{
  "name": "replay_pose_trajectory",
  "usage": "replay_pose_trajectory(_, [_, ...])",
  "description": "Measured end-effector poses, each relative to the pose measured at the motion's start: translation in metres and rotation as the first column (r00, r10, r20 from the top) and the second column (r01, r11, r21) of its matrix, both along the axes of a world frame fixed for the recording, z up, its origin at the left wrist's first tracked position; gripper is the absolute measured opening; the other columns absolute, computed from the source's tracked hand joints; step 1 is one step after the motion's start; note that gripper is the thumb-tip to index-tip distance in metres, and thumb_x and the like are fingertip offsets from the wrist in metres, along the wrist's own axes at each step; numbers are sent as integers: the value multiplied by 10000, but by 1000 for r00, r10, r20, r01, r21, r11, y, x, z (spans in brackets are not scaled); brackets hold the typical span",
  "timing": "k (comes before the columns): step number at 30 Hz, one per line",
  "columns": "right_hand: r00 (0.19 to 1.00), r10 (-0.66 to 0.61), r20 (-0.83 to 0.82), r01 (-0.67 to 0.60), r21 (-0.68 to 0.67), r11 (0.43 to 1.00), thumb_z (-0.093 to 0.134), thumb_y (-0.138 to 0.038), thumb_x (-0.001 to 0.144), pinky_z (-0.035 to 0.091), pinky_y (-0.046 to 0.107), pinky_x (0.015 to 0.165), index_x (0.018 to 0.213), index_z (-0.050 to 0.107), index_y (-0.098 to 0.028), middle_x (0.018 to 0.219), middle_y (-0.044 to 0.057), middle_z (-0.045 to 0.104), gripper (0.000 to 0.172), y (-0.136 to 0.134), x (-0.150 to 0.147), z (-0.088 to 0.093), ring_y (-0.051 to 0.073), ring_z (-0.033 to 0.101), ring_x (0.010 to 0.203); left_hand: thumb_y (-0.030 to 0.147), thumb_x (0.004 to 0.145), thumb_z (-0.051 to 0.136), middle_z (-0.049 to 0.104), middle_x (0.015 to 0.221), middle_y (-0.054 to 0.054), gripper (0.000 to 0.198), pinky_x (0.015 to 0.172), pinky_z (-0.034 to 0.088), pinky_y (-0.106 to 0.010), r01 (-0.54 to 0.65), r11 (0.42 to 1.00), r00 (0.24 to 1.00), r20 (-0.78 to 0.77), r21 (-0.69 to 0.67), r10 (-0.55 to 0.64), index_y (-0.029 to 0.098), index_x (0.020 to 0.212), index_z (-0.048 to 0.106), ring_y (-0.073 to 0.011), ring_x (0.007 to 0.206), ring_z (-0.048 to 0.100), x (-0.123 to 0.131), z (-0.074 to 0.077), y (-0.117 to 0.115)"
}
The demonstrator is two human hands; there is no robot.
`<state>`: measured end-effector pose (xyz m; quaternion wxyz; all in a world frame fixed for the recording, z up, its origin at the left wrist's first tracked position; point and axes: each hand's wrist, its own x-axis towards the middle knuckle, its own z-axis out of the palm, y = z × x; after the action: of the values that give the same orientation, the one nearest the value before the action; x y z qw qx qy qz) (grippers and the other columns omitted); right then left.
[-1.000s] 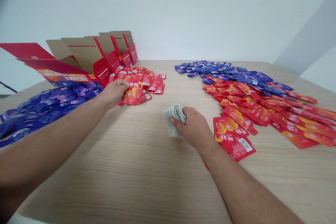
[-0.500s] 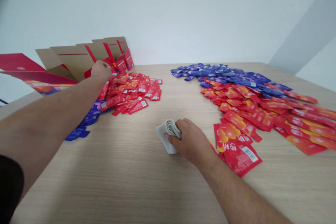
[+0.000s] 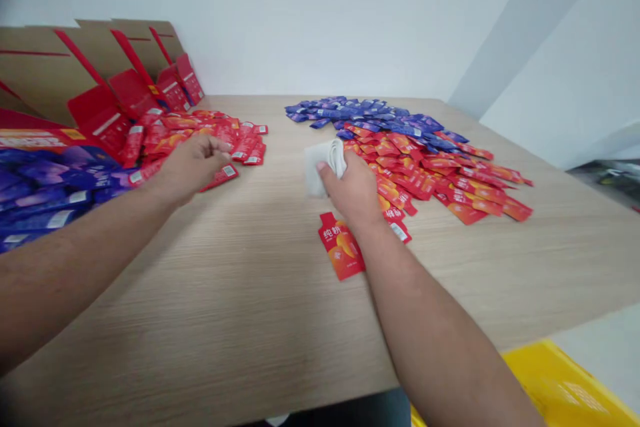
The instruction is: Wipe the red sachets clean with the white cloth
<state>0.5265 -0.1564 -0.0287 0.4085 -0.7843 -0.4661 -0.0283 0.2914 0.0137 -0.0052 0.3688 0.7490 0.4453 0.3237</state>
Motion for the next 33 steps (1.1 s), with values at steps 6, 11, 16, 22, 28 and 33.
replay_pose_trajectory(6, [992, -112, -55, 117, 102, 988, 568, -508, 850, 471, 395, 753, 958, 651, -169, 925, 133, 711, 366, 3, 29, -5, 280, 632, 831, 300, 825, 605, 662, 791, -33, 109, 654, 389, -290, 351, 934, 884, -351, 65, -308, 208, 867, 645, -183, 718, 576, 45, -41, -85])
replay_pose_trajectory(11, [994, -95, -44, 101, 137, 985, 564, -504, 859, 481, 407, 803, 957, 643, -164, 952, 145, 708, 362, 4, 29, -5, 291, 641, 879, 495, 841, 573, 724, 988, -117, 424, 732, 443, -323, 415, 910, 731, -594, -2, -335, 189, 1128, 637, -254, 913, 664, 94, -53, -104])
replay_pose_trajectory(16, [997, -78, -27, 81, 133, 988, 553, -498, 871, 477, 399, 823, 983, 639, -154, 970, 148, 702, 372, 4, 30, -6, 287, 637, 897, 623, 735, 649, 731, 989, -196, 525, 695, 455, -343, 401, 914, 656, -680, -54, -328, 150, 959, 689, -318, 914, 685, 124, -48, -110])
replay_pose_trajectory(22, [998, -56, -33, 60, 148, 987, 532, -500, 882, 473, 398, 816, 1007, 638, -155, 939, 132, 693, 382, 4, 30, -5, 281, 627, 874, 347, 705, 737, 680, 656, -56, 190, 568, 400, -276, 448, 883, 685, -581, -140, -440, 195, 648, 639, -207, 701, 653, 121, -39, -127])
replay_pose_trajectory(28, [999, 11, -44, -4, 153, 988, 553, -493, 875, 476, 378, 804, 1048, 648, -164, 995, 131, 706, 383, 1, 20, -2, 278, 630, 898, 270, 850, 588, 675, 663, -20, 90, 487, 432, -232, 325, 922, 888, -269, -210, -374, 210, 787, 567, -151, 558, 620, 71, -46, -126])
replay_pose_trajectory(33, [985, 146, -90, -136, 108, 985, 567, -528, 861, 469, 355, 741, 1047, 656, -174, 941, 85, 710, 410, -16, -7, 4, 250, 638, 834, 212, 792, 678, 644, 630, 7, 134, 477, 462, -213, 182, 902, 982, 28, -391, -186, 207, 795, 544, -136, 533, 612, 12, -58, -104])
